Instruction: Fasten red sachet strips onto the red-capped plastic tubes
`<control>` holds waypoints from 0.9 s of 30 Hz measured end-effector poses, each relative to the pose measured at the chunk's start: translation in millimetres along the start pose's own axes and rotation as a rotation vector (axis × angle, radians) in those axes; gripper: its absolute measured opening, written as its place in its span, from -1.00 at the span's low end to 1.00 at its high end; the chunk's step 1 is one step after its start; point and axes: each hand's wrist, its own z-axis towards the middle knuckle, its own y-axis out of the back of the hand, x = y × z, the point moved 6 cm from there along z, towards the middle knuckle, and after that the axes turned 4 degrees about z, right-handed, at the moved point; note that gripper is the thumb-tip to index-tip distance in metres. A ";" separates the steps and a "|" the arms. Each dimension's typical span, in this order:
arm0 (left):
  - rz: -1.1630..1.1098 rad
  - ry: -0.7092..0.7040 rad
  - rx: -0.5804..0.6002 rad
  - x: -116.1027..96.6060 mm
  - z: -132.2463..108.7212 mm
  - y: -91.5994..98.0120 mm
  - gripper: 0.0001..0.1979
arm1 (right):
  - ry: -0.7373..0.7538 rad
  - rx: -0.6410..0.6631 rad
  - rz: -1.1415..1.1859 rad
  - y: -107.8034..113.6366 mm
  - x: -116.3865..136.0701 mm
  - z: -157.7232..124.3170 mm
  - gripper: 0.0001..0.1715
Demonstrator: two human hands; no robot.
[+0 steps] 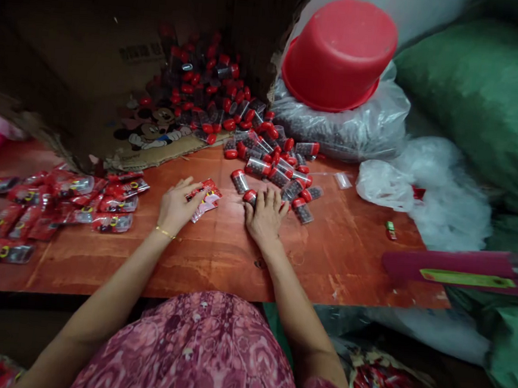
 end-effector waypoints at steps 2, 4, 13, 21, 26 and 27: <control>0.333 -0.112 0.075 -4.6 11.5 -15.3 -0.75 | 0.013 -0.006 0.015 0.5 3.4 -1.6 -0.42; 0.519 -0.146 0.135 -3.1 20.3 -22.4 -0.74 | 0.017 -0.018 0.028 1.7 2.1 -0.6 -0.44; 0.572 -0.169 0.062 -0.9 15.2 -16.0 -0.69 | 0.072 -0.141 0.272 25.5 16.0 0.7 -0.63; 0.644 -0.233 0.068 0.4 24.8 -21.5 -0.74 | 0.113 -0.080 0.558 26.9 54.8 1.0 -0.64; 0.624 -0.249 0.050 1.0 26.6 -25.2 -0.70 | 0.139 -0.095 0.596 29.0 50.7 -3.1 -0.68; 0.611 -0.250 0.050 0.8 26.0 -25.0 -0.71 | 0.141 -0.095 0.611 29.4 50.2 -3.7 -0.68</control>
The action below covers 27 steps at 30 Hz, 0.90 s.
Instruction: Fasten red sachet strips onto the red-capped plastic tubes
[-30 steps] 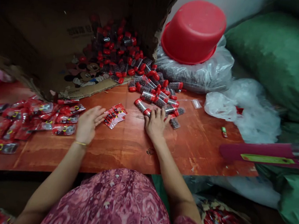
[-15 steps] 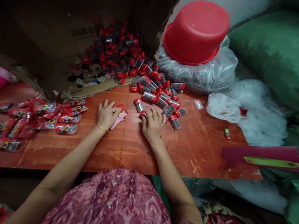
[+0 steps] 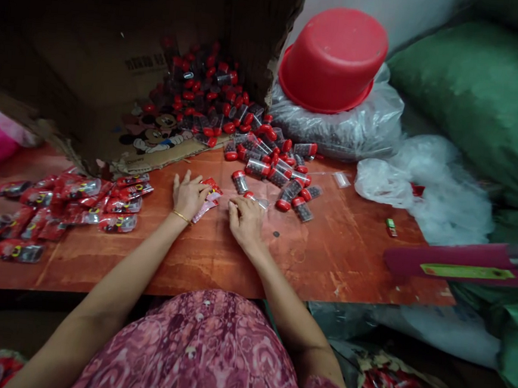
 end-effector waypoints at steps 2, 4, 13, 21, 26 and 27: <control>-0.024 -0.005 0.004 -1.0 -0.7 0.6 -0.71 | -0.008 0.017 0.027 -1.8 -0.2 -0.6 -0.68; -0.030 0.005 0.018 -1.6 -0.5 0.5 -0.71 | -0.035 0.040 0.043 -6.2 -1.5 -1.4 -0.67; -0.076 0.058 -0.008 1.4 -0.1 9.3 -0.70 | -0.140 0.044 0.192 -13.6 -10.1 -2.4 -0.69; -0.259 0.021 -0.096 -19.6 -20.2 42.7 -0.71 | -0.502 0.056 0.881 -34.3 0.0 21.8 -0.61; -0.452 0.166 -0.108 -7.3 -39.7 41.8 -0.62 | -0.452 -0.073 0.810 -24.3 5.8 17.5 -0.61; -0.554 0.210 -0.047 -5.4 -44.9 36.5 -0.60 | -0.432 -0.088 0.781 -22.0 6.5 13.8 -0.62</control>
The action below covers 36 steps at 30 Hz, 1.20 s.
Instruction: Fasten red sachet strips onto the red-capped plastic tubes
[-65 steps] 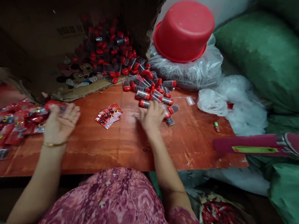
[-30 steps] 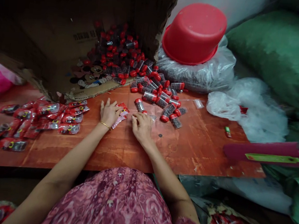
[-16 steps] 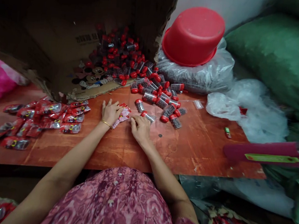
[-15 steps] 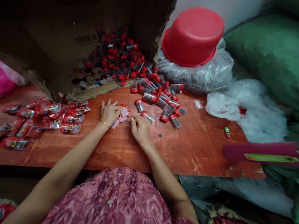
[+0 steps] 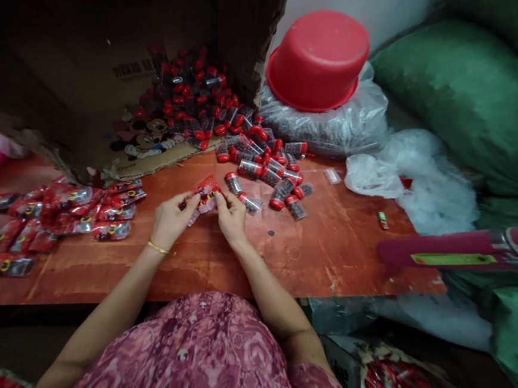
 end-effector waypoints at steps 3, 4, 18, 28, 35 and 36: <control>-0.426 0.169 0.186 4.3 -17.4 -15.2 -0.54 | 0.089 0.011 -0.111 2.6 2.3 -12.8 -0.61; -0.585 0.222 0.198 2.7 -22.8 -18.6 -0.56 | 0.119 0.014 -0.145 2.9 3.6 -16.7 -0.59; -1.111 0.631 0.144 6.5 -33.5 -33.8 -0.61 | 0.186 0.181 -0.490 11.7 6.9 -25.2 -0.56; -1.157 0.718 0.183 12.1 -32.7 -37.9 -0.63 | 0.195 0.138 -1.158 77.3 -7.0 -3.7 -0.61; -1.095 0.677 0.164 11.4 -34.3 -36.4 -0.51 | 0.024 0.189 -0.434 65.8 22.4 -49.3 -0.67; -1.078 0.664 0.168 10.5 -34.4 -36.2 -0.51 | -0.012 0.226 -0.390 61.2 26.8 -52.7 -0.68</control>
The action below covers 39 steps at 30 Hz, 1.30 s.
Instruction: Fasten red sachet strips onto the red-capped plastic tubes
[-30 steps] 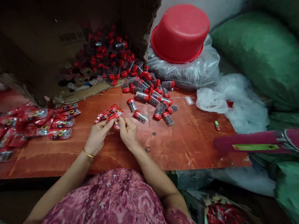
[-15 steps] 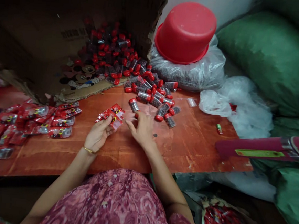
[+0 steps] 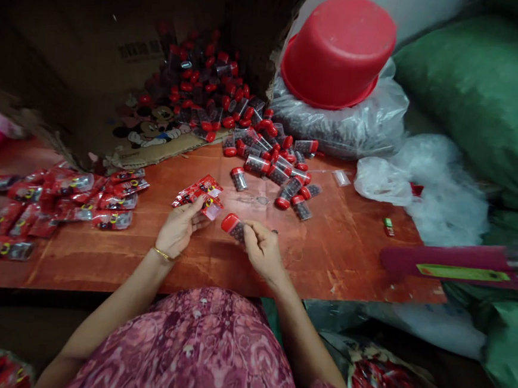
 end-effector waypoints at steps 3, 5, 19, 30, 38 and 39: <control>0.058 -0.032 0.025 -1.6 -2.5 -2.8 -0.52 | -0.039 0.095 0.073 -7.6 11.7 -0.1 -0.69; 0.099 -0.070 0.045 -4.0 -4.2 -4.2 -0.53 | -0.067 0.157 0.092 -12.8 11.9 3.3 -0.68; -0.040 -0.181 0.089 2.0 -10.3 -17.3 -0.62 | -0.142 0.055 0.296 -38.5 -1.5 11.3 -0.58; -0.041 -0.174 0.045 0.3 -3.3 -14.5 -0.66 | -0.117 0.001 0.436 -65.2 0.5 18.9 -0.65; -0.095 -0.189 0.087 0.7 0.5 -21.2 -0.67 | -0.078 -0.098 0.419 -68.8 -2.0 21.9 -0.70; -0.109 -0.210 0.079 -0.1 0.4 -21.4 -0.67 | -0.061 -0.145 0.388 -66.3 -1.7 21.9 -0.71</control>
